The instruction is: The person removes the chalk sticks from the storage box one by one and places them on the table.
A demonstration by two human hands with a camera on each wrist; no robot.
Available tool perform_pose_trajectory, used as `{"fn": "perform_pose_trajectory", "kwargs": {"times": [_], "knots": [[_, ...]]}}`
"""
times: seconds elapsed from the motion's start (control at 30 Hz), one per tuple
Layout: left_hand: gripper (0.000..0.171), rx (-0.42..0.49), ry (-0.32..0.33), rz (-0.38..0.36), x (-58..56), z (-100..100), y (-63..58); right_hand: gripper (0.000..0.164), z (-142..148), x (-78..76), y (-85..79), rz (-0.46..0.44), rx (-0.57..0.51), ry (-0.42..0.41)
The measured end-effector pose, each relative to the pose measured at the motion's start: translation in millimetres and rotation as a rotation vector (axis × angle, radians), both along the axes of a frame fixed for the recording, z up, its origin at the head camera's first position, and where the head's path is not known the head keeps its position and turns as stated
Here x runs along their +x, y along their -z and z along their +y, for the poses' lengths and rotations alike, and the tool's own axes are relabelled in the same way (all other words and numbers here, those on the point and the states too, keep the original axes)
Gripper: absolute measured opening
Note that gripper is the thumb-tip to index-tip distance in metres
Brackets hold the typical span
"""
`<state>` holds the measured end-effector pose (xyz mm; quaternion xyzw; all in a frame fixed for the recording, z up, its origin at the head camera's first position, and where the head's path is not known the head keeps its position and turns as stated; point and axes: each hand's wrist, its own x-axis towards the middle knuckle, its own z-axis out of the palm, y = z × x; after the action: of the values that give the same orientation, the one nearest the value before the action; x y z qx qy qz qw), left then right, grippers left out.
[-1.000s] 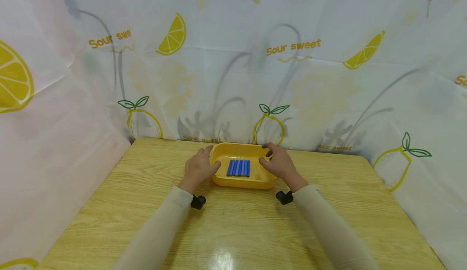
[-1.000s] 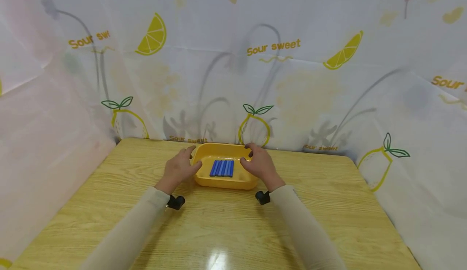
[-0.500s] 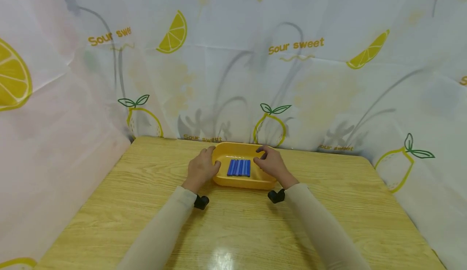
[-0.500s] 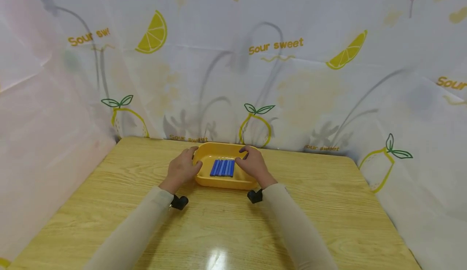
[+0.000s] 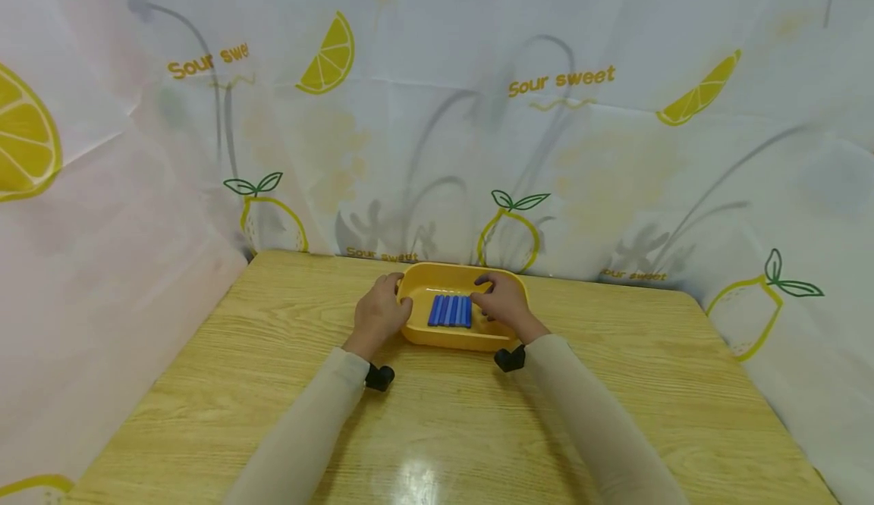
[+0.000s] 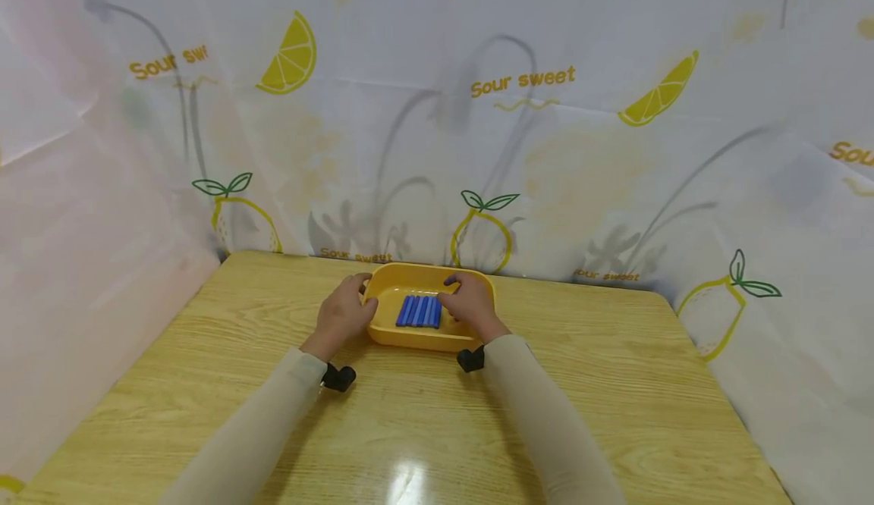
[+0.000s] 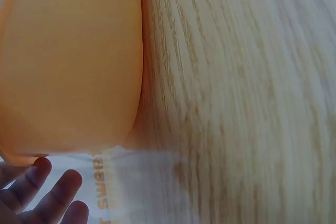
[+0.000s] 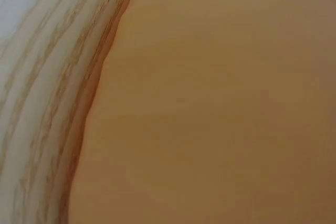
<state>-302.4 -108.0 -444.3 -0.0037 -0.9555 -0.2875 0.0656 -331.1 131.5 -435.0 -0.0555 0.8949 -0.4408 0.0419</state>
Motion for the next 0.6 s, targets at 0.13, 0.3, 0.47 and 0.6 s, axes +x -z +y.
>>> {"fn": "perform_pose_trajectory", "kwargs": {"times": [0.13,0.3,0.47,0.6], "knots": [[0.050,0.036,-0.015,-0.012,-1.1,-1,-1.1,0.041,-2,-4.4,3.5,-0.052,-0.016,-0.004],[0.049,0.077,-0.023,-0.040,-2.8,-1,-4.1,0.039,-5,-8.2,9.5,-0.092,0.003,0.000],[0.049,0.099,-0.042,-0.073,-5.3,0,-5.5,0.037,-6,-11.1,14.0,-0.127,0.036,0.022],[0.049,0.119,-0.046,-0.070,-6.3,0,-2.1,0.038,-6,-12.7,16.7,-0.124,0.075,0.007]]}}
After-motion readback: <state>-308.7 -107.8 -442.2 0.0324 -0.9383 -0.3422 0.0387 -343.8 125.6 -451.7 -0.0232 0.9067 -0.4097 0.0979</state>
